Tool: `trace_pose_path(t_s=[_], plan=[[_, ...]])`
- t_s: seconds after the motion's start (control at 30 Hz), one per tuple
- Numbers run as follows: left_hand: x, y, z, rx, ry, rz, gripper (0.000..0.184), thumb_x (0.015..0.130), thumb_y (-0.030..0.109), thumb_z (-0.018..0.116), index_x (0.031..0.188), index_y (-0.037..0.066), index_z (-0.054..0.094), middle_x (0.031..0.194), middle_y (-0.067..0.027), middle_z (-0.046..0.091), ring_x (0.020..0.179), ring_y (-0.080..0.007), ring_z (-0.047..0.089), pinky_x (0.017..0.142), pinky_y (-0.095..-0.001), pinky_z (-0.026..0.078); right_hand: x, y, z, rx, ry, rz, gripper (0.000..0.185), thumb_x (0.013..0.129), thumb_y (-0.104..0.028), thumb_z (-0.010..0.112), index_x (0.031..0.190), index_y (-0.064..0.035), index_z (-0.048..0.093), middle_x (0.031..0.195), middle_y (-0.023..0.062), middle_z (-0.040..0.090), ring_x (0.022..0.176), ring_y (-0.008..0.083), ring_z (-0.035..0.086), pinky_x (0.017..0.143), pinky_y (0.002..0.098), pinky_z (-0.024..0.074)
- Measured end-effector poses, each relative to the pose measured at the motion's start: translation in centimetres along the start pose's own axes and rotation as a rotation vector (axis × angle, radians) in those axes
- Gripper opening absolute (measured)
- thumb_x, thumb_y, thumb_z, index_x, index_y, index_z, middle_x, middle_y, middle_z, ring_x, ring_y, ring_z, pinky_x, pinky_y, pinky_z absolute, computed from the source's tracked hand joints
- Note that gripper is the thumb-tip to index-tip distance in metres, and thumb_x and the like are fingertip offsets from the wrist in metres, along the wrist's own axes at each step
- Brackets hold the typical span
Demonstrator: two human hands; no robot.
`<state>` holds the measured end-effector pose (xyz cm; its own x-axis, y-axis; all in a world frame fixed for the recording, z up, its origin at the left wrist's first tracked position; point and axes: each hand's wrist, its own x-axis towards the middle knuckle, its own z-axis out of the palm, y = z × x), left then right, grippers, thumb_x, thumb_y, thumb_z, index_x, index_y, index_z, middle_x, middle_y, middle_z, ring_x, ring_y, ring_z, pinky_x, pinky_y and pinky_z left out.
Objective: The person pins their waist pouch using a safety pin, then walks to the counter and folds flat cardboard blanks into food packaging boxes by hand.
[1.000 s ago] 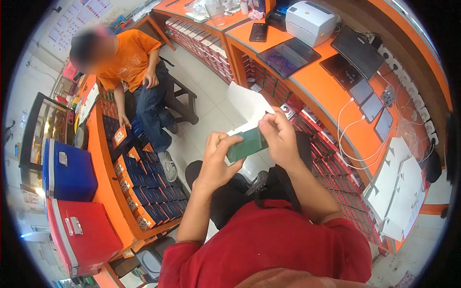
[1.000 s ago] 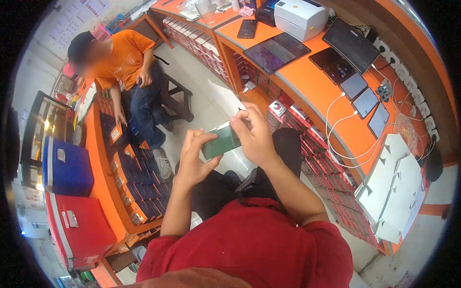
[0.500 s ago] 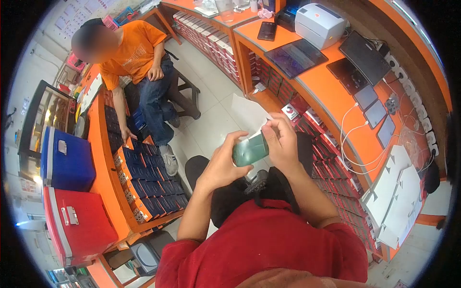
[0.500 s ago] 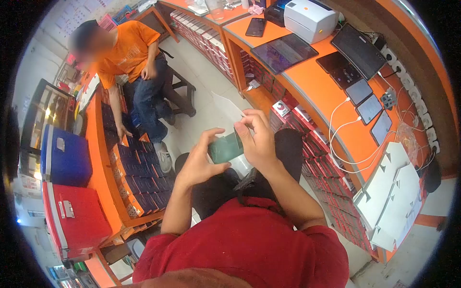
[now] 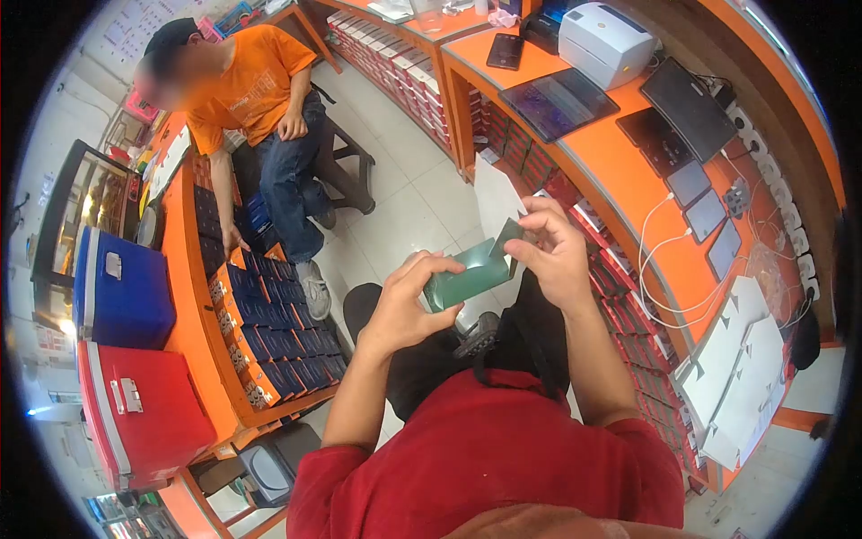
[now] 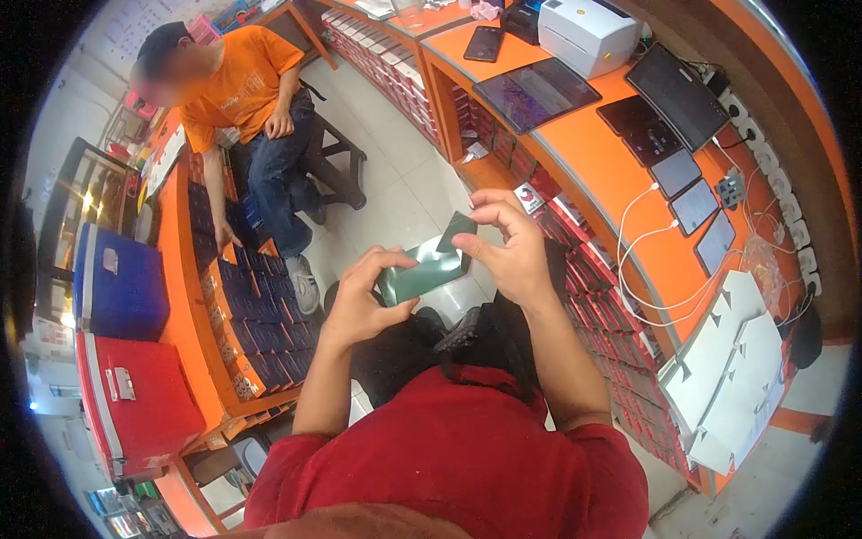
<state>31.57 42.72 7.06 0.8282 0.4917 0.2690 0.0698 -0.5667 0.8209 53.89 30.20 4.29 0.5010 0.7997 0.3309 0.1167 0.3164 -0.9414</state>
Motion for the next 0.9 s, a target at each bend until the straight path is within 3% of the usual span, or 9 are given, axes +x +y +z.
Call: trace_pose_path(t_s=[0.07,0.2,0.27,0.33,0.47,0.67,0.73,0.77,0.9], plan=[[0.2,-0.6,0.0,0.082,0.033,0.153,0.042,0.068,0.002,0.083,0.107,0.008,0.07,0.094,-0.007,0.065,0.088,-0.0258,0.063,0.097,-0.0429,0.048,-0.1,-1.3,0.6,-0.169,-0.033,-0.056,0.03,0.082,-0.008,0.085,0.105,0.0005,0.068,0.128,0.0123,0.058,0.124,0.024,0.057,0.105,0.0395,0.0456],[0.3,-0.2,-0.1,0.108,0.042,0.192,0.04,0.069,-0.001,0.082,0.106,0.008,0.072,0.095,-0.0074,0.065,0.092,-0.0263,0.062,0.098,-0.046,0.047,-0.2,-2.8,2.0,-0.454,-0.166,-0.213,0.031,0.079,-0.013,0.086,0.101,-0.0002,0.069,0.127,0.0158,0.06,0.122,0.0317,0.058,0.104,0.0415,0.045],[0.1,-0.2,0.1,0.094,0.061,0.178,0.042,0.069,-0.002,0.082,0.109,0.009,0.074,0.098,-0.0081,0.065,0.096,-0.0277,0.061,0.096,-0.0434,0.048,-0.3,-2.3,2.8,-0.427,-0.137,-0.243,0.032,0.078,-0.015,0.087,0.1,0.0003,0.07,0.125,0.0169,0.062,0.117,0.0337,0.061,0.099,0.0414,0.0483],[-0.1,-0.3,0.2,0.105,0.078,0.172,0.044,0.068,-0.002,0.082,0.11,0.009,0.074,0.1,-0.0087,0.065,0.097,-0.0285,0.061,0.095,-0.0423,0.048,-0.5,-1.8,3.3,-0.526,0.11,-0.249,0.032,0.078,-0.015,0.088,0.101,0.0009,0.071,0.12,0.0165,0.064,0.11,0.0346,0.064,0.093,0.041,0.0517],[-0.2,-0.6,0.3,0.128,0.13,0.236,0.046,0.069,-0.001,0.083,0.112,0.01,0.075,0.106,-0.0098,0.065,0.101,-0.0295,0.06,0.09,-0.0396,0.05,-0.1,-1.6,3.7,-0.497,0.204,-0.266,0.033,0.077,-0.013,0.088,0.101,0.0018,0.072,0.117,0.0169,0.066,0.105,0.0335,0.067,0.089,0.0402,0.0536],[-0.5,-1.0,0.3,0.051,0.087,0.181,0.046,0.07,0.0,0.083,0.113,0.011,0.075,0.108,-0.0099,0.065,0.104,-0.029,0.06,0.088,-0.0409,0.05,-0.1,-2.1,3.5,-0.483,-0.095,-0.372,0.033,0.076,-0.011,0.088,0.104,0.0022,0.075,0.119,0.0166,0.067,0.107,0.029,0.067,0.091,0.0396,0.0533],[-0.5,-1.1,0.0,0.04,0.086,0.181,0.046,0.07,0.0,0.083,0.114,0.011,0.075,0.109,-0.0098,0.064,0.104,-0.0291,0.06,0.088,-0.0409,0.05,-0.6,-0.3,3.9,-0.37,0.072,-0.165,0.033,0.076,-0.011,0.088,0.105,0.0014,0.076,0.117,0.0157,0.068,0.108,0.0288,0.066,0.092,0.0392,0.0525],[-0.5,-1.1,-0.1,0.018,0.065,0.192,0.047,0.07,0.0,0.083,0.115,0.011,0.075,0.109,-0.0098,0.064,0.104,-0.0292,0.06,0.089,-0.041,0.05,-0.4,-1.5,4.0,-0.463,0.129,-0.075,0.033,0.076,-0.011,0.089,0.103,0.0012,0.077,0.115,0.0159,0.067,0.108,0.0276,0.066,0.092,0.0379,0.0519],[-0.7,-1.4,-0.4,0.037,0.035,0.188,0.047,0.07,0.001,0.081,0.115,0.011,0.075,0.111,-0.0093,0.063,0.103,-0.0305,0.058,0.091,-0.0409,0.048,-0.4,-0.9,3.9,-0.431,0.081,-0.123,0.033,0.076,-0.012,0.089,0.103,0.002,0.078,0.113,0.0143,0.067,0.106,0.0256,0.065,0.092,0.0365,0.0514]])
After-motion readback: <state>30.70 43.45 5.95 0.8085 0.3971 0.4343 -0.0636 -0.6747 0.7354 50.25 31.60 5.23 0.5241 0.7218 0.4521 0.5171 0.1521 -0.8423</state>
